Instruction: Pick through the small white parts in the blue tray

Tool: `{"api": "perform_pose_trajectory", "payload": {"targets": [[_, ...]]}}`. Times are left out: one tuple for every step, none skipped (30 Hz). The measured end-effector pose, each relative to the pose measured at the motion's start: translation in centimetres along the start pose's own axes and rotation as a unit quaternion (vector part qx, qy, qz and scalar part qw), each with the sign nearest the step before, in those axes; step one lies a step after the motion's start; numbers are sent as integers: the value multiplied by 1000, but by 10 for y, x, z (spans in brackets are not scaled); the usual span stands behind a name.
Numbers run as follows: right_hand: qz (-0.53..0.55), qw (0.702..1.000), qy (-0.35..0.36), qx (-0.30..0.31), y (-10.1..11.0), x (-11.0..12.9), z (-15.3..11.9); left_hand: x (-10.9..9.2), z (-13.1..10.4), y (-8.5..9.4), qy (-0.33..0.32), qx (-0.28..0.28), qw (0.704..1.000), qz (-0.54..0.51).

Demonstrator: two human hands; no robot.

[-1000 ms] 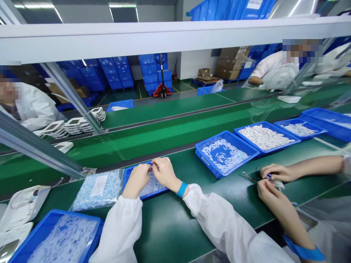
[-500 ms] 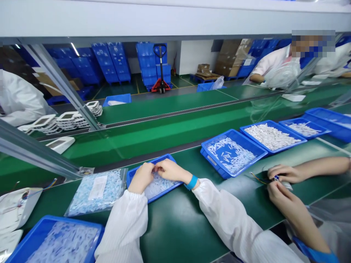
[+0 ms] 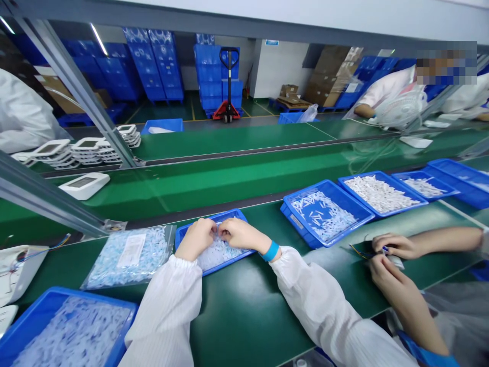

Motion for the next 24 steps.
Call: {"api": "perform_pose_trajectory", "payload": {"targets": [[16, 1000, -6, -8, 2, 1, 1, 0, 0, 1, 0, -9, 1000, -1], [32, 999, -13, -17, 4, 1, 1, 0, 0, 3, 2, -16, 1000, 0], [47, 998, -19, -28, 7, 1, 2, -1, 0, 5, 4, -23, 1000, 1], [61, 997, -24, -39, 9, 1, 2, -1, 0, 7, 7, -28, 1000, 2], [73, 996, -29, -51, 10, 1, 3, -2, 0, 10, 9, -34, 999, -1], [83, 994, -33, -64, 12, 0, 4, -2, 0, 12, 11, -41, 999, -9], [92, 992, -37, -77, 13, 0, 5, -2, 1, 14, 13, -49, 998, -22], [98, 990, -41, -90, 14, -1, 5, -2, 1, 16, 14, -59, 997, -40], [102, 988, -48, -102, 14, -2, 6, -2, 2, 17, 15, -68, 996, -61], [105, 986, -54, -114, 15, -3, 6, -2, 2, 18, 14, -76, 994, -82], [109, 984, -61, -127, 16, -4, 6, -2, 3, 18, 12, -84, 991, -102], [115, 981, -66, -139, 16, -5, 6, -3, 3, 18, 10, -91, 989, -119], [124, 978, -72, -149, 17, -6, 6, -4, 4, 18, 7, -97, 986, -137], [141, 975, -81, -154, 17, -7, 6, -5, 4, 17, 6, -102, 983, -155], [163, 970, -90, -156, 16, -9, 6, -7, 4, 17, 9, -108, 979, -172], [190, 964, -101, -153, 15, -11, 6, -9, 4, 16, 16, -115, 975, -190], [217, 958, -112, -151, 14, -13, 6, -11, 4, 16, 27, -125, 970, -205], [242, 951, -121, -150, 12, -15, 6, -13, 4, 16, 41, -135, 966, -217], [262, 944, -127, -154, 11, -17, 6, -14, 4, 16, 55, -145, 962, -227], [274, 939, -130, -161, 11, -18, 6, -15, 3, 15, 66, -153, 958, -234], [277, 937, -130, -170, 10, -18, 6, -16, 3, 15, 73, -158, 956, -237], [273, 937, -130, -177, 10, -18, 5, -17, 3, 14, 76, -159, 955, -238], [264, 938, -128, -183, 10, -18, 5, -18, 3, 13, 74, -158, 956, -235], [252, 942, -126, -185, 10, -17, 5, -18, 3, 13, 69, -157, 958, -232]]}}
Point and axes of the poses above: each hand's wrist, its own z-axis towards the middle knuckle, its own y-axis out of the back of the hand, x = y × z, the point moved 3 cm from there along z, towards the middle knuckle, and after that the axes turned 11 degrees about -x, right-handed, at the moved point
